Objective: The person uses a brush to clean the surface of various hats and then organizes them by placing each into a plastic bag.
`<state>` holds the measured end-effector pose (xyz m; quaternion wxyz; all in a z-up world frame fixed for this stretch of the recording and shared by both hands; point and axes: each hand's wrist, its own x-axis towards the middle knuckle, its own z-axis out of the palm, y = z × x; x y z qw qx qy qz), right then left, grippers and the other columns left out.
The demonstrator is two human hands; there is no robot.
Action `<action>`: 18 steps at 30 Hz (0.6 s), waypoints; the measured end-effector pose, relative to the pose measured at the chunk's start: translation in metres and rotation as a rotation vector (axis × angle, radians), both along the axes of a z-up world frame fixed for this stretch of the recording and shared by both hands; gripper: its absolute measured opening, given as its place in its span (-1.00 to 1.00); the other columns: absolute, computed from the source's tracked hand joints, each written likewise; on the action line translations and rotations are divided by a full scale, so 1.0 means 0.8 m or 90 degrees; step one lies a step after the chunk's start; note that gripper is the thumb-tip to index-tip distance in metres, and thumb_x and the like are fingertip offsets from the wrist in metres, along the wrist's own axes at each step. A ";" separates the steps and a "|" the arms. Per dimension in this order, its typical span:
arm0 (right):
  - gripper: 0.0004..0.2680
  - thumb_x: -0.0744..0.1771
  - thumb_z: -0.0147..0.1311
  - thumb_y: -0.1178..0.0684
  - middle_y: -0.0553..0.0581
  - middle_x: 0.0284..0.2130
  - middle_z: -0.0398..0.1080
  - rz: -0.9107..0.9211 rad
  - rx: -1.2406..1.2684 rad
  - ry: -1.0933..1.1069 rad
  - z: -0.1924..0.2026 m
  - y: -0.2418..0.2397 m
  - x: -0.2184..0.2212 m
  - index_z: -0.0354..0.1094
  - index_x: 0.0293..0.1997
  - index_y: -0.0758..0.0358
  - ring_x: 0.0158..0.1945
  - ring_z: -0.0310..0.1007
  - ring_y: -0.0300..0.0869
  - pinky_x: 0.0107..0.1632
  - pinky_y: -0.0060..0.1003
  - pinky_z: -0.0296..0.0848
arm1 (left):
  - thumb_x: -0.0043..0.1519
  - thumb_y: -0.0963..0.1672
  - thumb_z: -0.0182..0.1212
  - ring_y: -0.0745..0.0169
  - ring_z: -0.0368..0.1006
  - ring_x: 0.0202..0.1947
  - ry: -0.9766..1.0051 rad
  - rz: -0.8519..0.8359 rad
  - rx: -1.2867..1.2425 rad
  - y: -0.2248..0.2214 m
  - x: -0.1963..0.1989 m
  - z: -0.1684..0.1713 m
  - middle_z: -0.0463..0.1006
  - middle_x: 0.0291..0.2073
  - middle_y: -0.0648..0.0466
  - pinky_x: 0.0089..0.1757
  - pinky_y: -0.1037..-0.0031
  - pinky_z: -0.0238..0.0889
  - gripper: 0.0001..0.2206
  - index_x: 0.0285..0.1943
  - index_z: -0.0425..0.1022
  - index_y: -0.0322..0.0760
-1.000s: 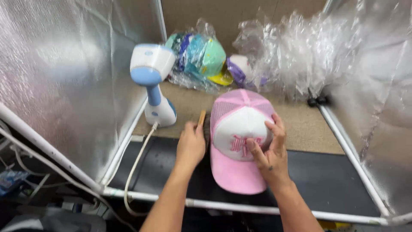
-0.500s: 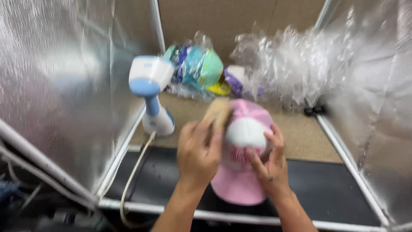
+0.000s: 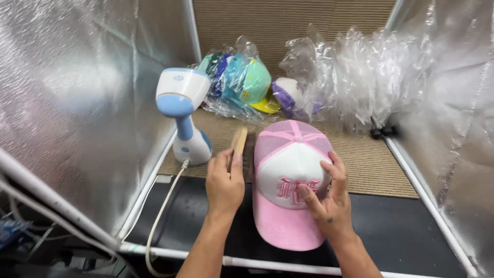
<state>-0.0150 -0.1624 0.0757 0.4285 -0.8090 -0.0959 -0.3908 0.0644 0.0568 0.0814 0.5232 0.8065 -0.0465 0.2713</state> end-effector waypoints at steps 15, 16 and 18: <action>-0.49 0.28 0.23 -0.24 0.44 0.40 0.05 -0.067 -0.060 -0.052 0.001 -0.005 0.011 0.12 0.29 0.09 0.41 0.11 0.42 0.31 0.27 0.20 | 0.27 0.12 0.06 -0.23 0.55 0.05 0.005 -0.335 0.288 -0.077 0.073 0.156 0.70 -0.14 -0.07 0.06 0.09 0.36 -0.64 0.04 0.67 0.07; -0.49 0.28 0.23 -0.24 0.44 0.40 0.05 -0.069 -0.061 -0.056 -0.003 -0.004 0.001 0.12 0.29 0.09 0.41 0.11 0.42 0.31 0.27 0.20 | 0.27 0.12 0.06 -0.23 0.55 0.05 0.001 -0.336 0.288 -0.064 0.087 0.132 0.70 -0.14 -0.07 0.06 0.09 0.36 -0.64 0.04 0.67 0.07; -0.52 0.28 0.16 -0.23 0.44 0.45 -0.03 -0.004 -0.046 -0.016 0.000 -0.009 0.000 0.04 0.28 -0.02 0.46 0.09 0.31 0.24 0.16 0.36 | 0.34 0.12 -0.20 -0.32 0.46 -0.05 0.156 -0.193 0.334 -0.045 0.132 0.104 0.63 -0.10 -0.12 -0.11 -0.01 0.19 -0.54 -0.14 0.53 -0.22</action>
